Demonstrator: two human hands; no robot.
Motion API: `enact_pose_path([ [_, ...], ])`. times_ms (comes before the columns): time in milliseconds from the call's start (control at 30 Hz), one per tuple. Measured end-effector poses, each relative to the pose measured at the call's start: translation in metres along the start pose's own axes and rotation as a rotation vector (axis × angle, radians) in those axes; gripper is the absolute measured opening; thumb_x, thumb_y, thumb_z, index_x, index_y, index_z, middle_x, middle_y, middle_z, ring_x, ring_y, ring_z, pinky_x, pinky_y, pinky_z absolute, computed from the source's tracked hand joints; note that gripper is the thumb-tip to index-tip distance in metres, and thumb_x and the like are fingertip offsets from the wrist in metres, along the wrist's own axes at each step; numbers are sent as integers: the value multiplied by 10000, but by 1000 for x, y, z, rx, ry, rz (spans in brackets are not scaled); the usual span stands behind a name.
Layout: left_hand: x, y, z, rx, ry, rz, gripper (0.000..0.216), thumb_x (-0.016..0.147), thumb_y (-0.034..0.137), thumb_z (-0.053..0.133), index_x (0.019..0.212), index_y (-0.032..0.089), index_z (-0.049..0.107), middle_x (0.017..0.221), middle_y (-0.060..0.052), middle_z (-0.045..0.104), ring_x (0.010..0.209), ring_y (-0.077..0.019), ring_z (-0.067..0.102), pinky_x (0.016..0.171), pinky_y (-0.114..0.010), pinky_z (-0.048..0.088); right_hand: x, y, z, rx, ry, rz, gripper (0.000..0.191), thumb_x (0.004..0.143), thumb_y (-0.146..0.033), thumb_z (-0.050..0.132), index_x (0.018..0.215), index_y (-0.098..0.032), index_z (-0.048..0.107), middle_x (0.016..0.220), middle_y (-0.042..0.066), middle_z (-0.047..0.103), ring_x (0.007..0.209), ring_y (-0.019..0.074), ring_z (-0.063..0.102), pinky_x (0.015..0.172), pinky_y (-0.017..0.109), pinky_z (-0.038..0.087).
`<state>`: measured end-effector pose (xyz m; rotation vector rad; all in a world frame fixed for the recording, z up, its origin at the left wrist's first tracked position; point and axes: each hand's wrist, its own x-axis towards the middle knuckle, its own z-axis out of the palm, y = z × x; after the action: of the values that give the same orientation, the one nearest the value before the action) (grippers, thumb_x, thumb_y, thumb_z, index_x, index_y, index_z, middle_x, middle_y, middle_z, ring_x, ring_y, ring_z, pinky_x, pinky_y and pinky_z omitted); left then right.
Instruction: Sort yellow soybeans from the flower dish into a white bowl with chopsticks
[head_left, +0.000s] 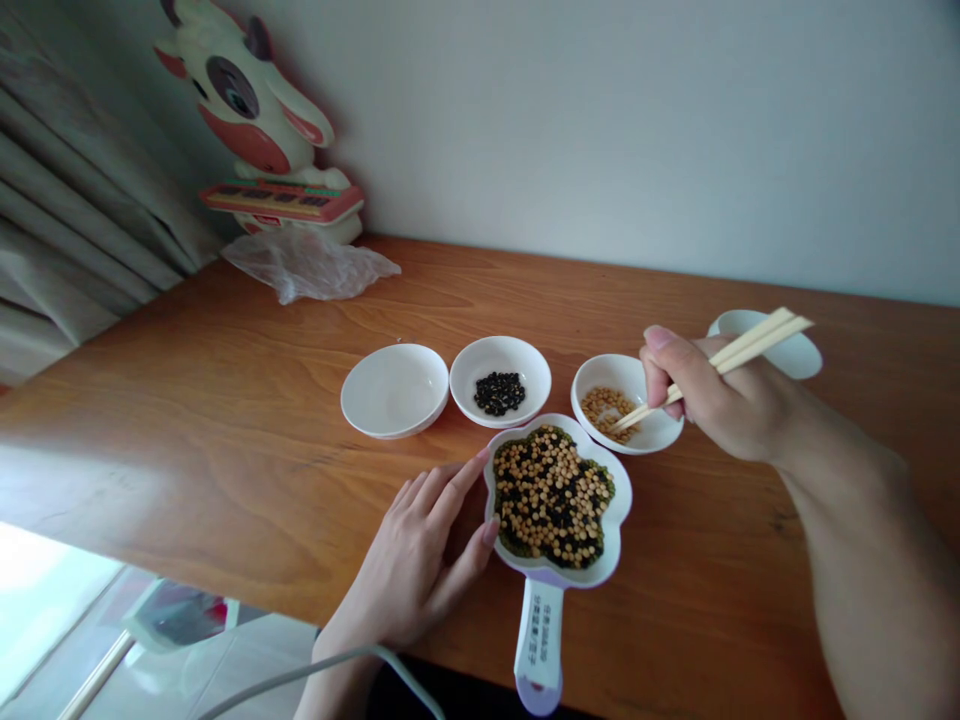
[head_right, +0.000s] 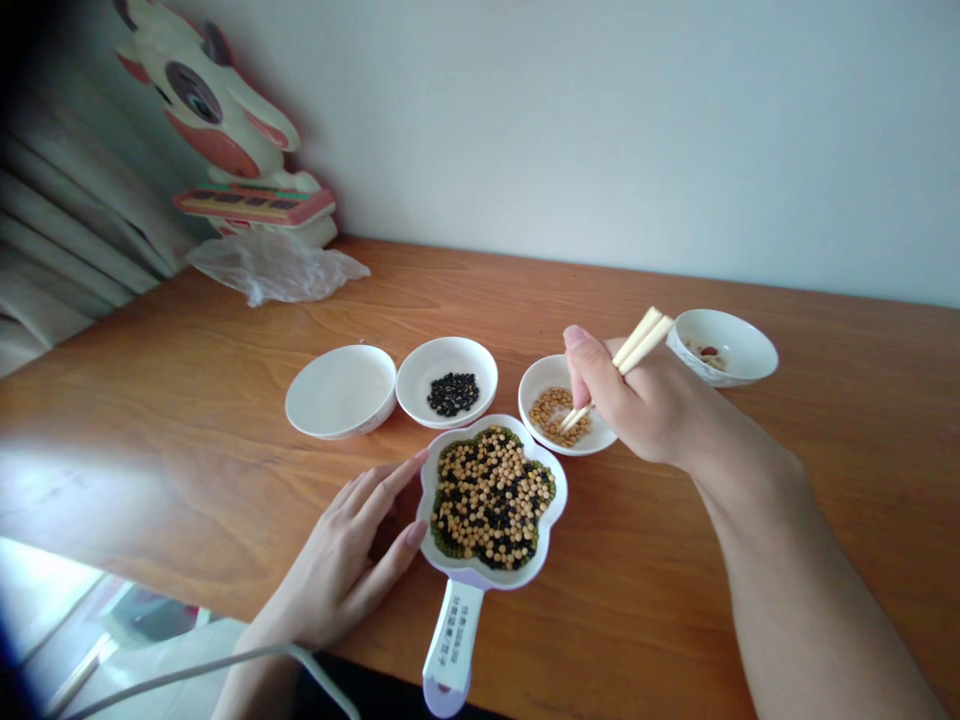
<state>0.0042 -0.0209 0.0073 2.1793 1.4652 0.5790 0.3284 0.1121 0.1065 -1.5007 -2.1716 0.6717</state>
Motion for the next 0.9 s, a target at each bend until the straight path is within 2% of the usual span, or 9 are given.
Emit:
enact_pose_path([
  [300, 1, 0, 0, 1, -16, -5, 668, 1069, 417, 515, 1665, 307, 233, 1284, -119, 618, 1142, -301, 618, 1050, -535, 509, -1, -8, 0, -54, 18, -23, 672, 1081, -641, 279, 615, -237, 543, 548, 7, 565, 552, 160, 536, 623, 374, 394],
  [433, 2, 0, -1, 5, -15, 1, 676, 1065, 411, 517, 1668, 311, 227, 1250, -109, 632, 1104, -294, 626, 1015, -514, 521, -2, -12, -4, -78, 23, -40, 673, 1083, -633, 298, 618, -237, 581, 538, 7, 569, 532, 157, 532, 608, 373, 388],
  [600, 1, 0, -1, 0, -10, 5, 680, 1059, 399, 528, 1666, 322, 229, 1257, -100, 638, 1089, -285, 630, 1004, -495, 524, 1, -10, -10, 94, 184, -25, 668, 1072, -649, 323, 623, -251, 617, 529, 26, 551, 528, 174, 533, 581, 381, 381],
  [700, 0, -1, -1, 2, -8, 9, 680, 1055, 399, 539, 1662, 320, 242, 1274, -100, 635, 1102, -286, 626, 1004, -490, 525, 4, -5, -10, 51, 269, -12, 667, 1073, -652, 304, 642, -259, 627, 578, 44, 592, 569, 185, 552, 621, 392, 399],
  [800, 1, -1, -1, 3, -10, 15, 671, 1059, 400, 534, 1659, 313, 247, 1297, -110, 628, 1113, -288, 623, 1012, -497, 523, 7, 2, -10, -23, 242, 37, 676, 1058, -685, 305, 665, -256, 649, 603, 49, 618, 586, 188, 572, 637, 395, 407],
  [900, 1, -1, -1, 1, -8, 15, 673, 1060, 401, 530, 1662, 312, 241, 1281, -107, 635, 1101, -285, 630, 1007, -493, 528, 8, 8, -12, 34, 160, 79, 702, 1033, -732, 309, 653, -251, 651, 568, 43, 602, 550, 179, 568, 602, 385, 411],
])
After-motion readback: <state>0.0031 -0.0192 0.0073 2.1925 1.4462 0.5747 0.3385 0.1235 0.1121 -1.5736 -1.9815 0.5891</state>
